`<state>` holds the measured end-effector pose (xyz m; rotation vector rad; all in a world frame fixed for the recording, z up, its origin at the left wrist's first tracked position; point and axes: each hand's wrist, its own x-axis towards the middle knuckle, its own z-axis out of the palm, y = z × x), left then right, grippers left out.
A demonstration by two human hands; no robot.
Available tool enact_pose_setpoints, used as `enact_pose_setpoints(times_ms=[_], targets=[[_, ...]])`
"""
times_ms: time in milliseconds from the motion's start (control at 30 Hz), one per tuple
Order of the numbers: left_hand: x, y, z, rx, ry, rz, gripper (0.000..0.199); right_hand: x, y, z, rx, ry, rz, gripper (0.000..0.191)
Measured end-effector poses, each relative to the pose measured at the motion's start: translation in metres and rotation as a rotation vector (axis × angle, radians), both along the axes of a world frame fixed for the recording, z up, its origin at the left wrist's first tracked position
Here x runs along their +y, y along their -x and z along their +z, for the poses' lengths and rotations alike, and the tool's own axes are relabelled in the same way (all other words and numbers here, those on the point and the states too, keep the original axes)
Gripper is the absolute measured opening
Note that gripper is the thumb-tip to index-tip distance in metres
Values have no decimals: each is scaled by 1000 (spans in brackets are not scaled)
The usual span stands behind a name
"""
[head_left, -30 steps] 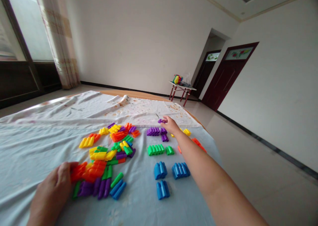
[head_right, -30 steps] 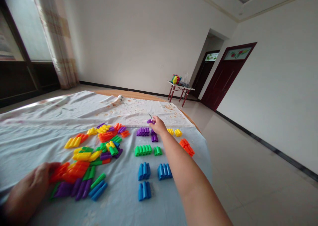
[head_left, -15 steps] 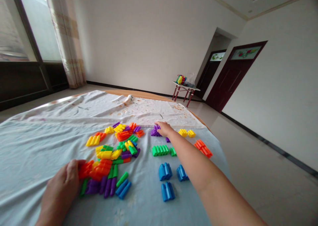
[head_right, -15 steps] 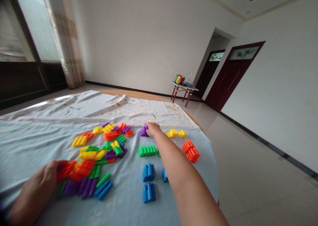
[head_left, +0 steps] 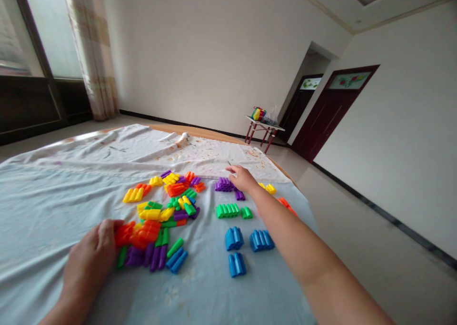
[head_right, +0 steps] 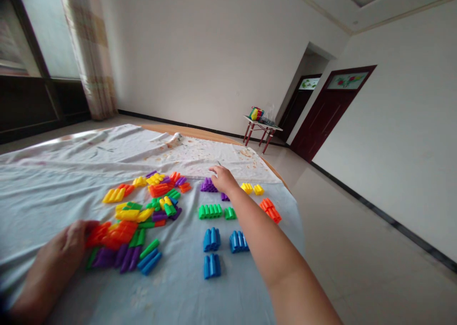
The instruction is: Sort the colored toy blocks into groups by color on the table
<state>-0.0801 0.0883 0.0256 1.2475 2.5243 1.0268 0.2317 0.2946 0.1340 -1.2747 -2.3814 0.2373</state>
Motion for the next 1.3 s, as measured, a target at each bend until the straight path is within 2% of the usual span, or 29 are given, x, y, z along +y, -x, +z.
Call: enact_pose_setpoints(times_ms=[133,233,300,467,600,667,833,1000,1067,1167,1300], targets=[[-3,-8,11,-77,40,-9,57,-53,31,0,76,25,252,31],[-4,-12,12,-75,21,7,57,-98,60,-4,13,65,486,28],[-5,-13,12,-72,4,21,58,-121,77,-11,-54,89,577,26],[-5,-17,14,-53,-25,27,56,-151,105,-37,-117,66,615,24],[-6,-17,14,-26,-41,11,56,-167,124,-55,-14,17,658,41],[-6,-17,13,-12,-46,7,55,-172,131,-61,-25,4,655,39],[-6,-16,12,1,-59,4,56,-174,124,-61,-47,16,585,22],[-6,-18,12,-10,-69,11,58,-182,95,-63,152,48,489,38],[-5,-18,12,-13,-70,14,59,-192,87,-68,177,45,495,35],[-5,-19,12,-10,-66,14,58,-205,78,-74,83,79,545,31],[-6,-20,13,-5,-43,22,58,-209,68,-70,9,147,622,36]])
